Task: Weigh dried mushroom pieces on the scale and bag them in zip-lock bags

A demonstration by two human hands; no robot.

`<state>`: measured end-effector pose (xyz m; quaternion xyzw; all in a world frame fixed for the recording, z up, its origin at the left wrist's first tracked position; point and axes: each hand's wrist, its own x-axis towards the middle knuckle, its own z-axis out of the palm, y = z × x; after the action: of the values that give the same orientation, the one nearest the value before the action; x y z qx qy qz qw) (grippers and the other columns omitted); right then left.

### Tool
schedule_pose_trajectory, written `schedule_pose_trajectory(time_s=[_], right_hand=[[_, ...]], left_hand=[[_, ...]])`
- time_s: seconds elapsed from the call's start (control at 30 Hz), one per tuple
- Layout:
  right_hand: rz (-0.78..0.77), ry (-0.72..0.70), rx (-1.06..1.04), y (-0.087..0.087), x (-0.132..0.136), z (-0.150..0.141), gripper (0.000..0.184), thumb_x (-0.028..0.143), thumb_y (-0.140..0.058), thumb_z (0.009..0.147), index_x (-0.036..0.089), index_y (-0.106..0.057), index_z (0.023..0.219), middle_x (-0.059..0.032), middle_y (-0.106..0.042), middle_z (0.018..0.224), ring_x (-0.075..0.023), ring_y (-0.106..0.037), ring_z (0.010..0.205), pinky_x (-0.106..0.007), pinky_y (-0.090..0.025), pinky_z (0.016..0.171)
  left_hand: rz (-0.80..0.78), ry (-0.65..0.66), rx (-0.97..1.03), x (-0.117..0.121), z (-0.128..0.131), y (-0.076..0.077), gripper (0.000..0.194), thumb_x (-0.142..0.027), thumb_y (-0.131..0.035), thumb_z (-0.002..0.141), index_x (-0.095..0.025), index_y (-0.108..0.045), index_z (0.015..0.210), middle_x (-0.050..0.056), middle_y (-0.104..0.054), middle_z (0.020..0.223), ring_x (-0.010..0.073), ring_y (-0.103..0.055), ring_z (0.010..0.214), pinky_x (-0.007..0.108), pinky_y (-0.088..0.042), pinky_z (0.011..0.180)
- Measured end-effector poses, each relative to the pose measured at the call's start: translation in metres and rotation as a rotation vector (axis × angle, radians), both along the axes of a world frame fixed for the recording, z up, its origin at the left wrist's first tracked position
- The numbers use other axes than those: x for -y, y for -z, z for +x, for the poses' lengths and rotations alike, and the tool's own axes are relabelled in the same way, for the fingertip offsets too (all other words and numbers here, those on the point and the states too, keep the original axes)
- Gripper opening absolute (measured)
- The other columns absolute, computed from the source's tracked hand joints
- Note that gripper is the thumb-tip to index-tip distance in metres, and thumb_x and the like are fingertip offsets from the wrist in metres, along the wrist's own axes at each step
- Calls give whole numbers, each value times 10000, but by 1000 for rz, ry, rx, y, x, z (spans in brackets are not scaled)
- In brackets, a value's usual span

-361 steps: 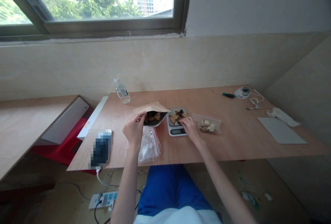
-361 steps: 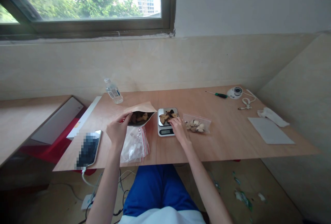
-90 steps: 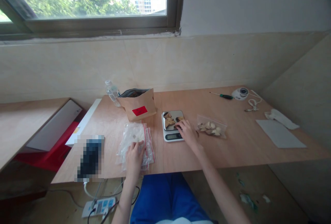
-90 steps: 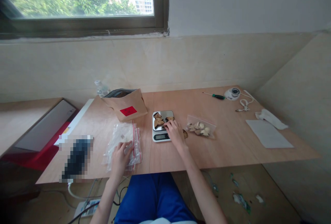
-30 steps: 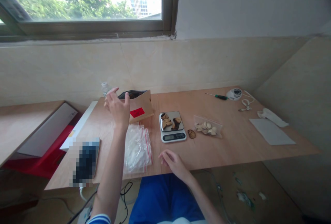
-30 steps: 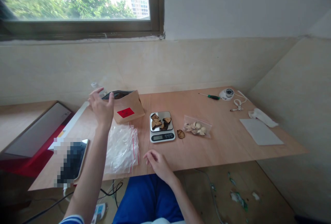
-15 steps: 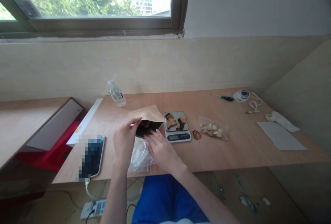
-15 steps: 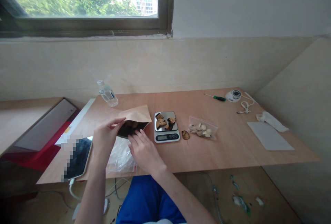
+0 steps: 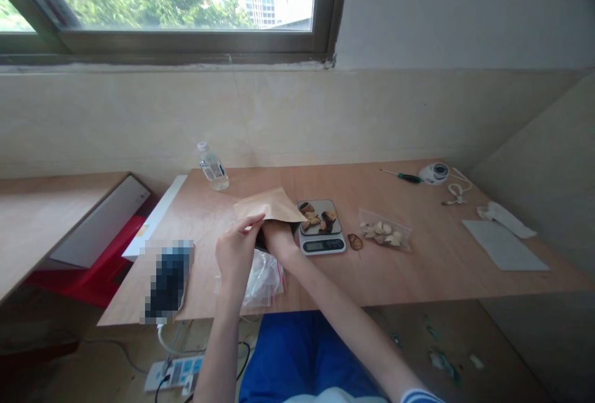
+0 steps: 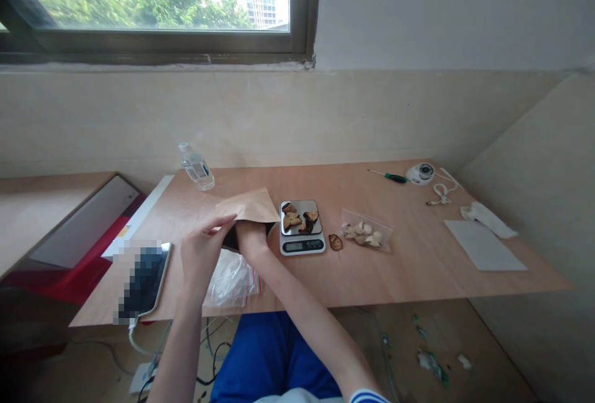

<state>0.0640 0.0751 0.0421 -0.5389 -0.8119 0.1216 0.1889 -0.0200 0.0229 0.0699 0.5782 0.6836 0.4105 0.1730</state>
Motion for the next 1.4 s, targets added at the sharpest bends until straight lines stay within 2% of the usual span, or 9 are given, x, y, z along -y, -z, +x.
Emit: schedule_pose_trajectory(time_s=[0.3,0.6,0.73,0.83,0.97,1.07,1.2,1.3,1.4], right_hand=[[2,56,-2,-7,44,36,213,165,-415,915,116,-611,984,-168,-645,965,-270,-617,918,-389,-489,800],[97,118,-417,-30,81,77,200,276,-348,946,190,-527,919,-71,-548,921,-208,-543,895,-355,-451,815],[29,187,-675,-17,86,110,211,352,-378,929,196,-519,927,-67,-548,980,-181,-562,922,-300,-475,808],[-27,293,-775,2,86,139,265,428,-416,899,189,-531,913,-79,-579,982,-196,-584,929,-308,-489,798],[-128,434,-888,30,84,173,330,517,-454,852,195,-522,870,-75,-641,870,-224,-627,861,-347,-502,776],[-135,515,-882,49,79,190,359,563,-446,834,207,-496,834,-72,-648,812,-226,-636,791,-352,-513,719],[28,557,-634,69,64,204,372,544,-387,867,193,-507,892,-88,-632,844,-219,-612,778,-348,-489,714],[117,496,-388,73,42,210,356,462,-336,908,176,-547,926,-99,-622,877,-217,-594,796,-341,-463,740],[150,419,-151,70,14,212,321,360,-336,926,163,-588,960,-111,-620,930,-223,-587,856,-329,-438,772]], left_hand=[[-21,-20,-50,-1,0,-5,227,-424,-576,784,-321,-724,922,-9,-729,760,195,-672,732,255,-443,619],[51,25,-52,-19,-1,-11,253,-446,-543,800,-314,-718,926,-20,-723,793,163,-655,704,247,-450,639],[198,-38,-112,-53,-7,-14,310,-455,-497,829,-256,-697,957,24,-702,891,195,-629,849,298,-459,776],[341,-217,-138,-81,-5,-23,343,-386,-411,884,-170,-637,1025,106,-634,1072,244,-544,1051,384,-386,937],[571,-239,-91,-81,19,-26,294,-268,-323,921,-157,-534,1094,118,-536,1185,216,-447,1185,389,-296,1029],[576,-33,-90,-51,50,-1,222,-215,-349,904,-178,-534,1023,99,-549,1110,202,-485,1121,372,-344,987],[339,321,-172,-17,97,57,184,-226,-425,887,-190,-549,1018,94,-581,1034,209,-527,987,353,-420,878],[212,411,-280,-12,122,90,223,-267,-482,871,-157,-542,1055,111,-605,1031,237,-538,950,381,-436,844],[157,421,-380,-19,132,106,225,-253,-511,855,-139,-546,1045,127,-619,1000,255,-554,938,403,-440,829]])
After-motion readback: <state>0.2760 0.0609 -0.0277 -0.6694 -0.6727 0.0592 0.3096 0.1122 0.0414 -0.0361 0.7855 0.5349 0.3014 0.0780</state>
